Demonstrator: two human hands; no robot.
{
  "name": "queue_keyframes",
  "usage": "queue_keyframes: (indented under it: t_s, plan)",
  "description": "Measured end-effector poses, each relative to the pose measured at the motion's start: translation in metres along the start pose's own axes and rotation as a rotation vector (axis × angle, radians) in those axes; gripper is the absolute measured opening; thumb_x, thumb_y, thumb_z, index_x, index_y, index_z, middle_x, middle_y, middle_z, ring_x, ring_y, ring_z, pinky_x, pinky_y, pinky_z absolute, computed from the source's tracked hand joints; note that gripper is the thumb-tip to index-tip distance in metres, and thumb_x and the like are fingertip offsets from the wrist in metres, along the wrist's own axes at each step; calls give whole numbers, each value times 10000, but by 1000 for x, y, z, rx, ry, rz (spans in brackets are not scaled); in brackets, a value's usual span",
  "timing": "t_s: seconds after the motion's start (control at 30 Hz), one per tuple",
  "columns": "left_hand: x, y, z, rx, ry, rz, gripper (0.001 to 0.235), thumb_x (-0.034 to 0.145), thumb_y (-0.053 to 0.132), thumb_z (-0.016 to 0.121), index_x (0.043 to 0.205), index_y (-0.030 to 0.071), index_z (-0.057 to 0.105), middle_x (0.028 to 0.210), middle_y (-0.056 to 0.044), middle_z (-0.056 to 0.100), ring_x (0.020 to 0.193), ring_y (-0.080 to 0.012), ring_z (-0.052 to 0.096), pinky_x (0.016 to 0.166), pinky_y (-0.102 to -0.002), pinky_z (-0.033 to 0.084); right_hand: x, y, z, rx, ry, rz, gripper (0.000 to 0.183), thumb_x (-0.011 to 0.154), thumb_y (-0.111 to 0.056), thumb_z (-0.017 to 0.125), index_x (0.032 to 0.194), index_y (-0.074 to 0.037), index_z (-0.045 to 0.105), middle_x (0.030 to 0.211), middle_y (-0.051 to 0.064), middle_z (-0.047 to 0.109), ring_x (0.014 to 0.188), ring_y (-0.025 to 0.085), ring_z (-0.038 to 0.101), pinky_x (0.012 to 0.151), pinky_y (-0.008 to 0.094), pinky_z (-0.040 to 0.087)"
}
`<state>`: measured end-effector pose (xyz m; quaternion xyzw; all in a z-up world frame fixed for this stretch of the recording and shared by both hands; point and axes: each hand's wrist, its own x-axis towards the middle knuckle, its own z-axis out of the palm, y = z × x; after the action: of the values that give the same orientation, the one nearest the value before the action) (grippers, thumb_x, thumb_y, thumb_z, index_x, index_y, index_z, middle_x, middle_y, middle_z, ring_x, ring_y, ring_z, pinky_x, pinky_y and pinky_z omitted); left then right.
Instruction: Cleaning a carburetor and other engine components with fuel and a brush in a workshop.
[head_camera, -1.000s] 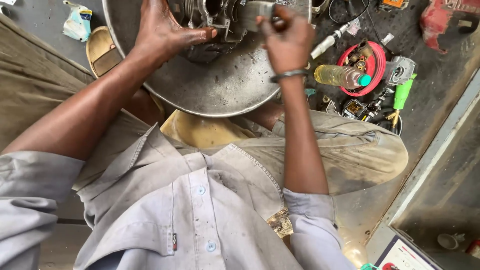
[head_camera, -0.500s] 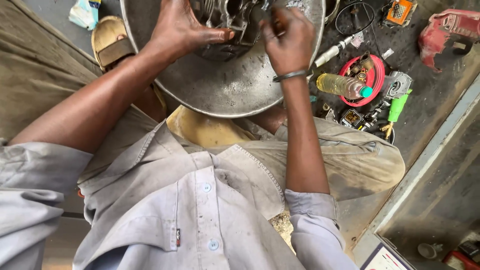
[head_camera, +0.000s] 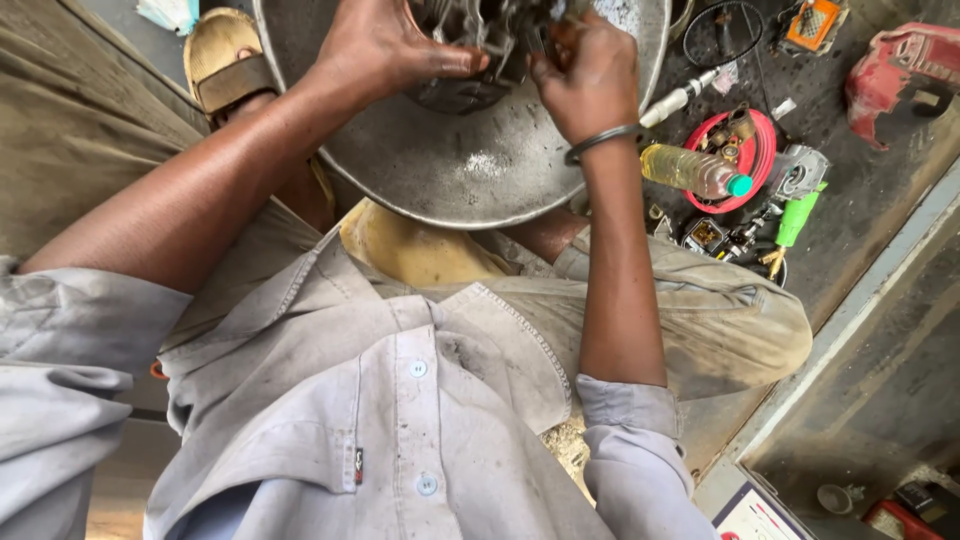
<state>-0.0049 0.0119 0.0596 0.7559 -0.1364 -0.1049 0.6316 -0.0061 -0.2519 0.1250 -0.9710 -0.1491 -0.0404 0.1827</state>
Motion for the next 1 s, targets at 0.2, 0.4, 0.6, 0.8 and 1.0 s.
queue_keyframes:
  t_s: [0.2,0.4,0.6,0.8,1.0]
  plan:
    - [2,7,3,175,94,155,666,737,334,1008,1163,-53,673,1053,-159,749,961,-254,725,813,-375,587,0,1,-2,34,-72,80,231,846,-155,887,800,-19,706,812,122,678,724,243,672,680,447,549]
    - [3,-15,1,282,14,4,608,834,479,952,1100,-15,717,882,-111,736,756,-174,695,636,-325,568,-4,-17,-4,-80,80,-30,152,857,-94,862,860,-15,732,875,121,677,779,271,673,710,441,561]
    - [0,-6,-1,92,-50,-187,545,873,563,913,959,42,779,758,-58,706,646,-120,624,546,-290,463,-6,-26,-5,6,161,-78,163,840,-23,837,954,37,736,927,169,680,820,335,678,754,446,560]
    - [7,-9,-1,323,-71,-253,667,772,605,919,866,-25,722,719,-74,687,588,-144,620,496,-291,495,-4,-5,-4,203,52,105,234,804,-81,900,952,18,748,838,144,683,713,260,712,661,404,565]
    - [4,2,-3,162,138,216,684,812,537,909,993,-93,712,852,-132,729,735,-196,704,658,-312,581,-1,16,7,223,174,156,182,865,-68,874,1003,-13,769,894,88,698,731,154,733,631,307,615]
